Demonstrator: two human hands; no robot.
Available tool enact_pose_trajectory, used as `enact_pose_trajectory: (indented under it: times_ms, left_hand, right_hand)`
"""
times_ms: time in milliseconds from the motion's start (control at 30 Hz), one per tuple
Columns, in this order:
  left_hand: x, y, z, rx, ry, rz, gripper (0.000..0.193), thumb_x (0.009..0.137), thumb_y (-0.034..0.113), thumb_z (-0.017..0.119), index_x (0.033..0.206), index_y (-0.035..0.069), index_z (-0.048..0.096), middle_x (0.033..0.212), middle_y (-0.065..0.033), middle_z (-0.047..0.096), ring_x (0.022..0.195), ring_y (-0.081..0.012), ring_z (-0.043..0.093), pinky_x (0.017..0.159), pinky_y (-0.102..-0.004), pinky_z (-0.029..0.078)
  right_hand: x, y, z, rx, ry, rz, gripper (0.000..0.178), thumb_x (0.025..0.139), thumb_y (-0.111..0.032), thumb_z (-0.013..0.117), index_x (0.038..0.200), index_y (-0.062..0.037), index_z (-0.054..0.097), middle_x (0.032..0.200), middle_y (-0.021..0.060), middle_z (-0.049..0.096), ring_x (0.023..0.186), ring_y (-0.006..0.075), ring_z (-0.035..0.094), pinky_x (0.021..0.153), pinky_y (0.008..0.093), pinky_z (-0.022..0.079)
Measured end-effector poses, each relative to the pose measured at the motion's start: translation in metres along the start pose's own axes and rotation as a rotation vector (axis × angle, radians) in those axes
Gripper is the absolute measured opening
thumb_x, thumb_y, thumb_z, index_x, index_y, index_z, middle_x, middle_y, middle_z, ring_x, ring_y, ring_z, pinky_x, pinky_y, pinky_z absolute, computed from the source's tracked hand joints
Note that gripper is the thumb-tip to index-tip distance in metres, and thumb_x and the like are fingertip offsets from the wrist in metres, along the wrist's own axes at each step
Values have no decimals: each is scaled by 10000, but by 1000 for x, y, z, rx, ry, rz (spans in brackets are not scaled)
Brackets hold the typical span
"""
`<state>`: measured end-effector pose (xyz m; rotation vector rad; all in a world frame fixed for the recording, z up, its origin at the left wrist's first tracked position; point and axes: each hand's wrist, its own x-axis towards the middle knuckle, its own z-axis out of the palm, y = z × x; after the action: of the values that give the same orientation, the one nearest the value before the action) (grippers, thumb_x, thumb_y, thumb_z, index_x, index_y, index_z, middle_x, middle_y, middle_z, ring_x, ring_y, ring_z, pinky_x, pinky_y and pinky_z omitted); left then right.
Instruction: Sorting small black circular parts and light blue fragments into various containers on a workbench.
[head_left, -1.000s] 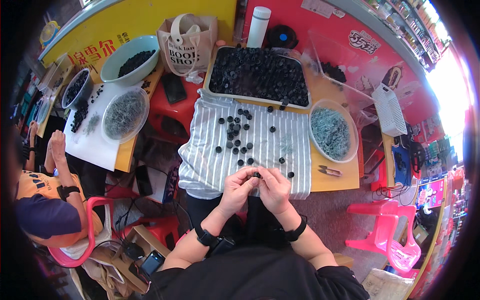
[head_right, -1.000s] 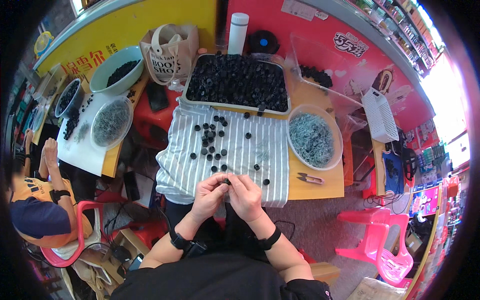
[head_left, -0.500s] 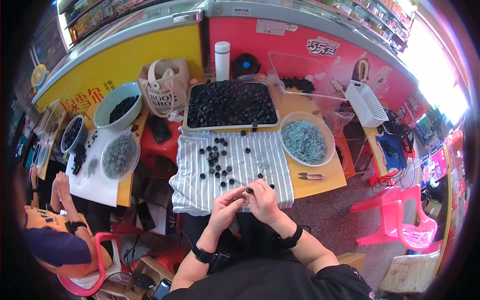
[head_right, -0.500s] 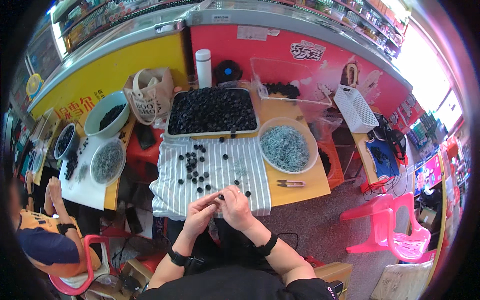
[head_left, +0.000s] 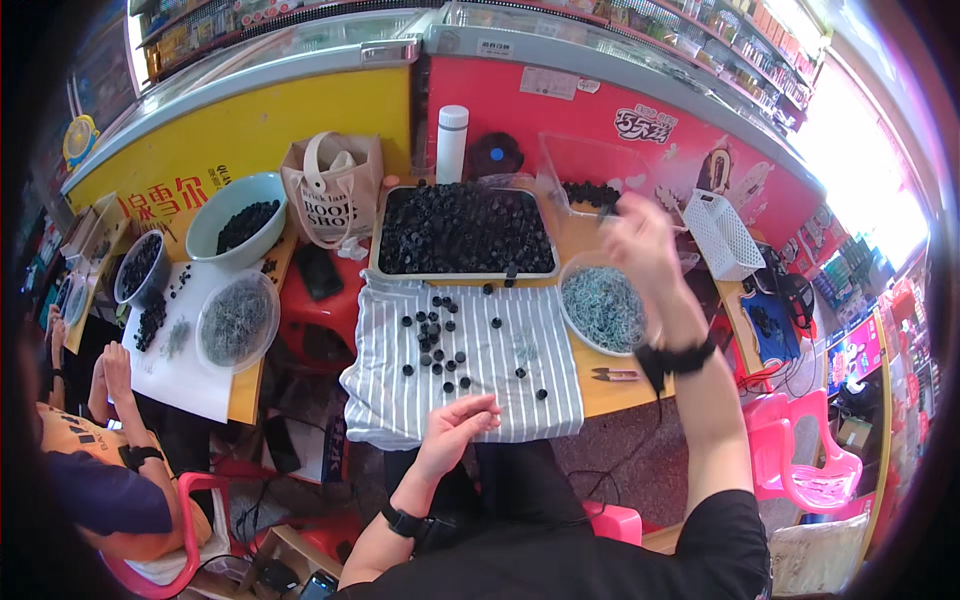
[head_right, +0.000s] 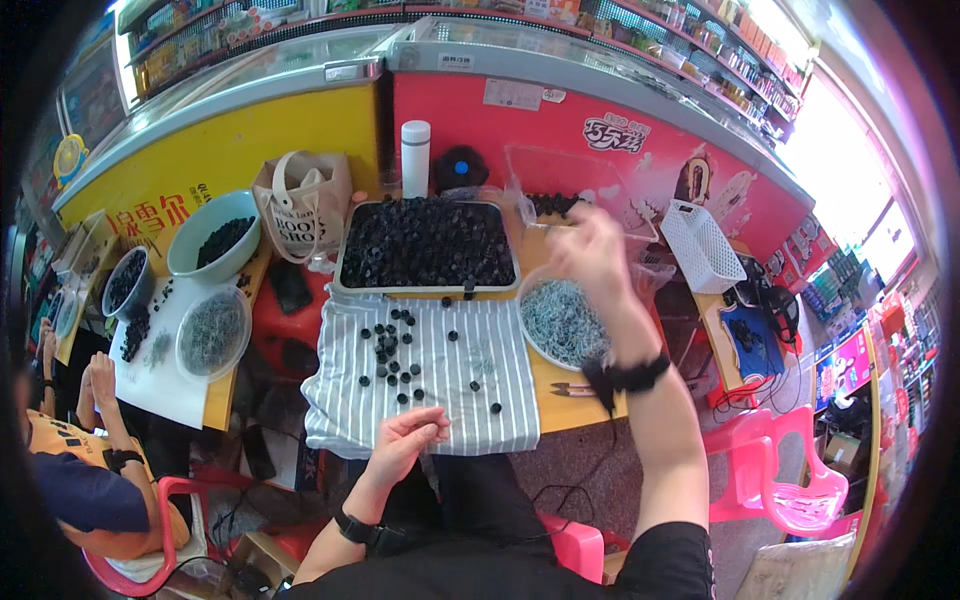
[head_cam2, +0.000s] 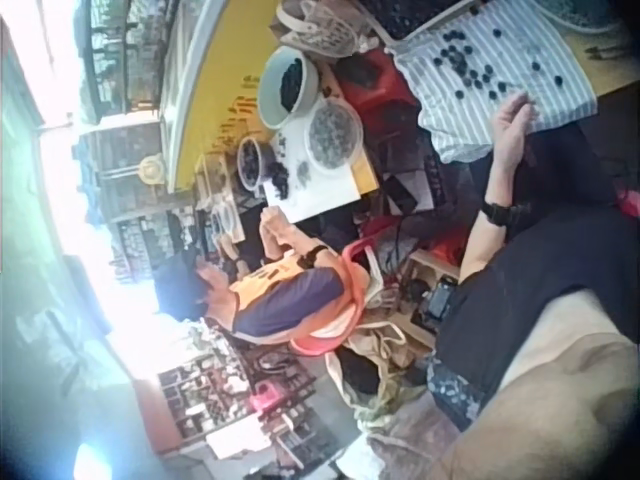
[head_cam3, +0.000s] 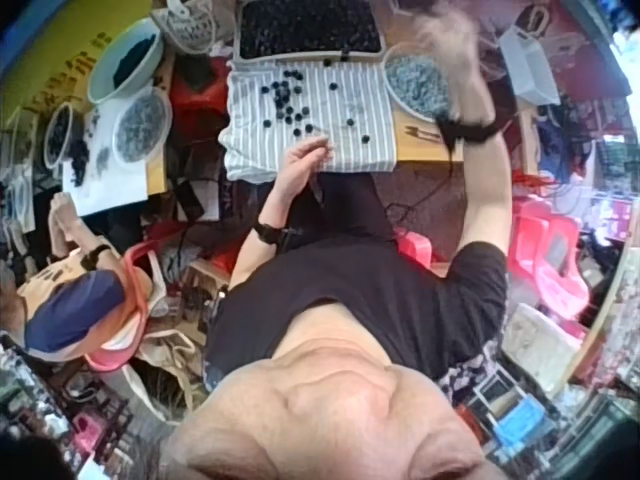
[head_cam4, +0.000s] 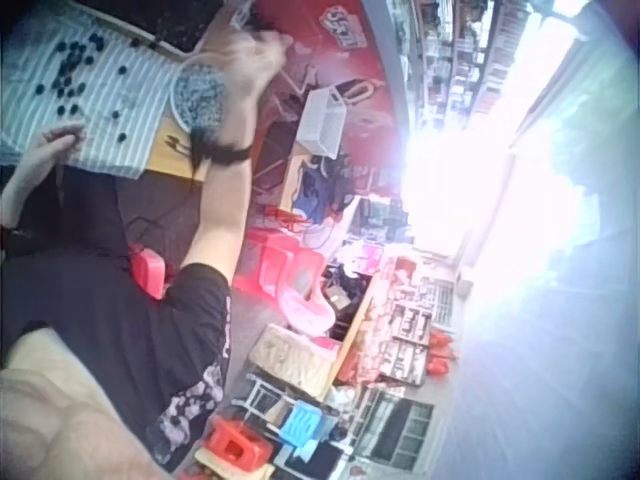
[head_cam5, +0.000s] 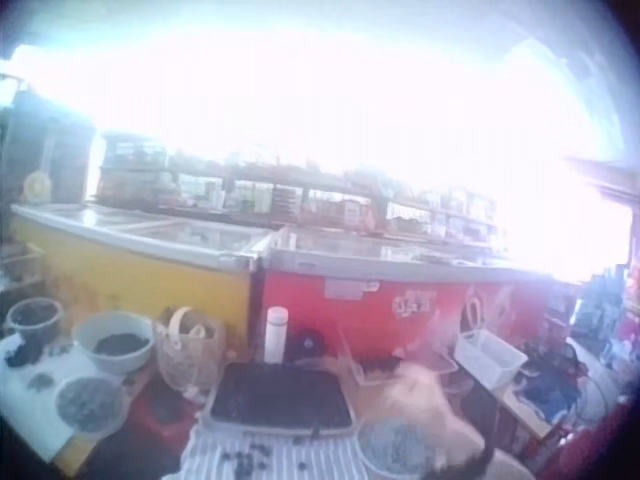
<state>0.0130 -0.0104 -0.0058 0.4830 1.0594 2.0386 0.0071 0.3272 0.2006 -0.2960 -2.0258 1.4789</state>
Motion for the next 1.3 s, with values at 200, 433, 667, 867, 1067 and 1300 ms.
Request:
enact_pose_trajectory:
  times_ms: [200, 433, 667, 867, 1067, 1300]
  left_hand:
    - [1, 3, -1, 21, -9, -1, 296, 960, 30, 591, 1253, -9, 617, 1122, -97, 672, 971, -158, 669, 878, -276, 529]
    - [3, 5, 5, 91, -27, 3, 285, 963, 42, 600, 1242, -10, 625, 1115, -63, 664, 973, -112, 636, 863, -259, 511]
    - [5, -3, 4, 62, -8, -6, 268, 969, 43, 595, 1224, -32, 626, 1113, -80, 667, 965, -133, 653, 868, -275, 533]
    - [7, -6, -3, -201, 47, -11, 290, 1019, 104, 521, 1273, -24, 576, 1098, -118, 670, 939, -164, 667, 839, -295, 541]
    - [6, 10, -3, -367, 39, -60, 244, 1003, 73, 538, 1218, -29, 592, 1057, -82, 668, 862, -118, 643, 763, -266, 532]
    - [6, 8, -1, -389, 63, -28, 242, 942, 36, 618, 1180, -9, 616, 1072, -85, 673, 929, -144, 649, 802, -277, 527]
  right_hand:
    - [-12, -5, 50, -75, -178, -7, 233, 863, -50, 650, 1083, 26, 652, 808, 35, 632, 687, 99, 606, 632, 249, 502]
    - [-69, 76, 150, -457, -593, -170, 183, 783, -50, 674, 960, -7, 677, 934, 170, 657, 860, 325, 661, 758, 406, 529]
    - [-55, 102, 200, -758, -729, -315, 197, 744, -1, 615, 922, -28, 693, 1009, 189, 637, 933, 399, 634, 827, 466, 511]
    - [-92, 46, 150, -504, -762, -194, 176, 724, -51, 690, 897, -26, 672, 832, 139, 643, 780, 350, 640, 707, 419, 521]
    - [-174, 33, 131, -398, -564, -352, 208, 707, -10, 726, 897, -31, 646, 820, 110, 629, 794, 295, 634, 661, 369, 510]
    - [-176, 41, 113, -109, -451, -66, 159, 748, 6, 680, 895, -13, 621, 835, 120, 620, 724, 325, 615, 647, 395, 502]
